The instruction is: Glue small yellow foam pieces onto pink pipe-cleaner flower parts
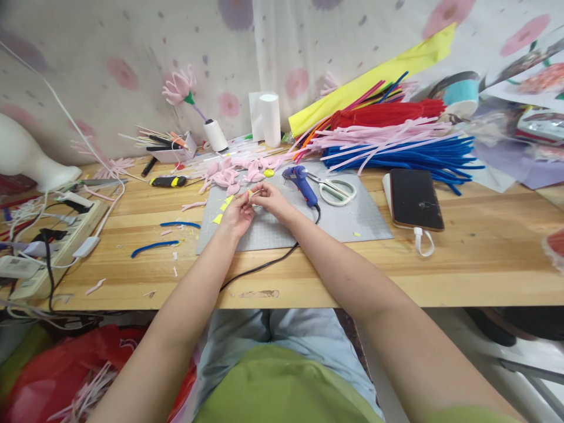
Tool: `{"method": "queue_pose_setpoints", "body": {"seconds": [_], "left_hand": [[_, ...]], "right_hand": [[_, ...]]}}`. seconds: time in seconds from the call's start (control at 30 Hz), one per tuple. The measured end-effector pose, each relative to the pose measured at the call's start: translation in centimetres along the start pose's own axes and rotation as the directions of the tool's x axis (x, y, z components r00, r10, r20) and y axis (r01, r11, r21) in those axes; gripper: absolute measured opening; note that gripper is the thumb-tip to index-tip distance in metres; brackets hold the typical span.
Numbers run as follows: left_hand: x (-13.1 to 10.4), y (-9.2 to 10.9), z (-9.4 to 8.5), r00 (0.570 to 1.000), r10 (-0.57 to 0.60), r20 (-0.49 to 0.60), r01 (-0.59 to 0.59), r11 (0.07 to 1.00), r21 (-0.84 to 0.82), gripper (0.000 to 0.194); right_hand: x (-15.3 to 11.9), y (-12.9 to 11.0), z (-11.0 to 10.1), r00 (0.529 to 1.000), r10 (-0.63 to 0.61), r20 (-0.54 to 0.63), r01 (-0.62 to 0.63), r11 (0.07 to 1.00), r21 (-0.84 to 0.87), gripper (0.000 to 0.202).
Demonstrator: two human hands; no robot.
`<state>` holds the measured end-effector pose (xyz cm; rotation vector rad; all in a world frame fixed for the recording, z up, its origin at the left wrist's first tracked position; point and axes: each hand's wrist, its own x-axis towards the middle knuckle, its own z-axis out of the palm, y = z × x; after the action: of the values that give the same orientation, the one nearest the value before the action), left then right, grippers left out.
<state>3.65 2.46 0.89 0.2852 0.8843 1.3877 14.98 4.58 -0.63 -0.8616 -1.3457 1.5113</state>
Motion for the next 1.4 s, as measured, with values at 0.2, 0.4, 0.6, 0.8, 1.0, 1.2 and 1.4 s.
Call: {"method": "queue_pose_setpoints", "body": {"seconds": [0.2,0.4,0.6,0.8,1.0,1.2,1.4], "left_hand": [[-0.1,0.09,-0.01,1.0,0.013,0.0,-0.013,0.998,-0.061,0.025],[-0.16,-0.09,0.05,1.0,0.007,0.018,-0.006,0.998,-0.059,0.023],[-0.33,0.02,-0.12,0.995,-0.014,0.095,0.01,0.999,0.046,0.014],[-0.18,0.06,-0.72,0.981,0.191,0.031,-0.191,0.93,0.314,0.021],[-0.02,-0.48,-0.87,0.946,0.323,0.01,-0.288,0.829,0.479,0.011],[-0.12,-0.64,-0.62,0.937,0.347,-0.036,-0.287,0.825,0.487,0.004],[0.22,-0.6,-0.88,0.934,0.351,-0.069,-0.276,0.829,0.486,0.004]], "right_hand": [[0.06,-0.16,-0.2,0.993,-0.104,-0.052,0.093,0.978,-0.187,0.024],[-0.01,0.16,0.38,0.992,-0.124,-0.019,0.12,0.98,-0.157,0.026],[0.04,0.23,0.1,0.994,-0.09,-0.066,0.082,0.989,-0.122,0.031],[-0.35,-0.45,-0.13,0.996,-0.052,-0.071,0.042,0.99,-0.135,0.032],[-0.49,-0.66,-0.1,0.996,0.0,-0.094,-0.012,0.992,-0.125,0.033],[-0.46,-0.51,-0.14,0.996,0.016,-0.091,-0.03,0.988,-0.152,0.034],[-0.32,-0.36,0.0,0.997,-0.012,-0.082,-0.004,0.982,-0.188,0.027]]}}
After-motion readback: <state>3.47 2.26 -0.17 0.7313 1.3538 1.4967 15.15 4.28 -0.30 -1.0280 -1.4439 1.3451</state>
